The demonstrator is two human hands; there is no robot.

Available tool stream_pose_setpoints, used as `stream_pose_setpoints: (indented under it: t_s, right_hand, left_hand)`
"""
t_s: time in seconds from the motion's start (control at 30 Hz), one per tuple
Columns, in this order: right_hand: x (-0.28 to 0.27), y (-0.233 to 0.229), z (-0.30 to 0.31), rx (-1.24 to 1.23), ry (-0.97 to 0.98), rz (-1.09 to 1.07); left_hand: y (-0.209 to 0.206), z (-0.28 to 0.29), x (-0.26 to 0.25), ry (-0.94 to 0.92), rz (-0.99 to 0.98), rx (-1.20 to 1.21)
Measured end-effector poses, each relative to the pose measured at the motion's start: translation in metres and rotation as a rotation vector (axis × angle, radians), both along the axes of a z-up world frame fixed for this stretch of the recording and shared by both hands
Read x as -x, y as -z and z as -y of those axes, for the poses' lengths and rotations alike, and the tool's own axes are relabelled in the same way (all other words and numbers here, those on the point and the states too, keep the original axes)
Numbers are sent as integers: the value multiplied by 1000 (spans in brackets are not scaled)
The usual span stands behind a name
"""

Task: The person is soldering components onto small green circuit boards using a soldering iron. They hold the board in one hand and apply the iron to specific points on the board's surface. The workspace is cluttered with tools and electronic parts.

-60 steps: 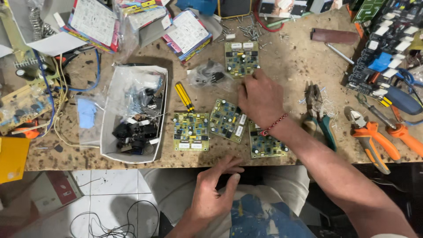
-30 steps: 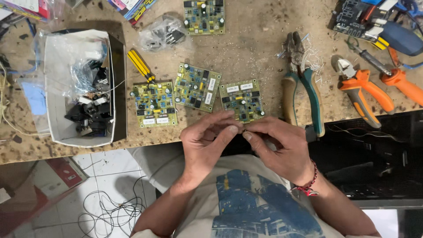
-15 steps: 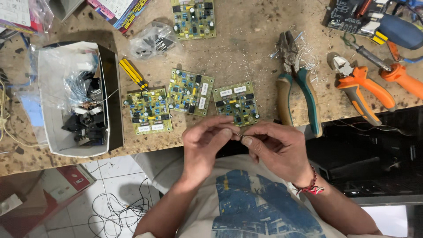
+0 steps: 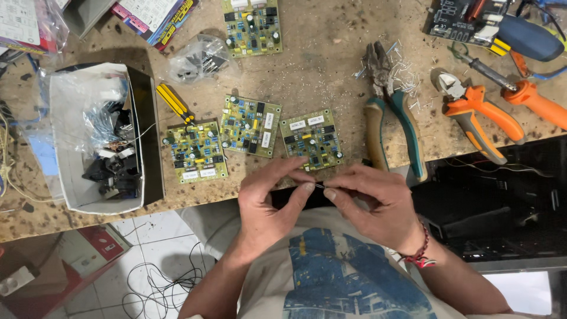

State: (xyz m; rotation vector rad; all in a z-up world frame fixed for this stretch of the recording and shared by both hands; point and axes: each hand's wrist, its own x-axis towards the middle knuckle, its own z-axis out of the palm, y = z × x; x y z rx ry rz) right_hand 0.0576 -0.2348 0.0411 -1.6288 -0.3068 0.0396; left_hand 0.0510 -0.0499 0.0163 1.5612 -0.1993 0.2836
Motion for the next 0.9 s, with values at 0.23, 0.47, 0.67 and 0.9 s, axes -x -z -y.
stream_pose_setpoints:
  t_s: [0.23, 0.47, 0.67, 0.9]
  right_hand:
    - [9, -2, -11, 151, 105, 168]
    - [32, 14, -13, 445, 193, 376]
    - [42, 24, -11, 474, 197, 482]
    - [34, 24, -3, 326, 229, 329]
  left_hand:
    - [7, 13, 17, -214, 37, -72]
    - [21, 24, 42, -265, -108, 70]
    - [15, 24, 45, -259, -189, 102]
    - [10, 12, 34, -148, 44, -153]
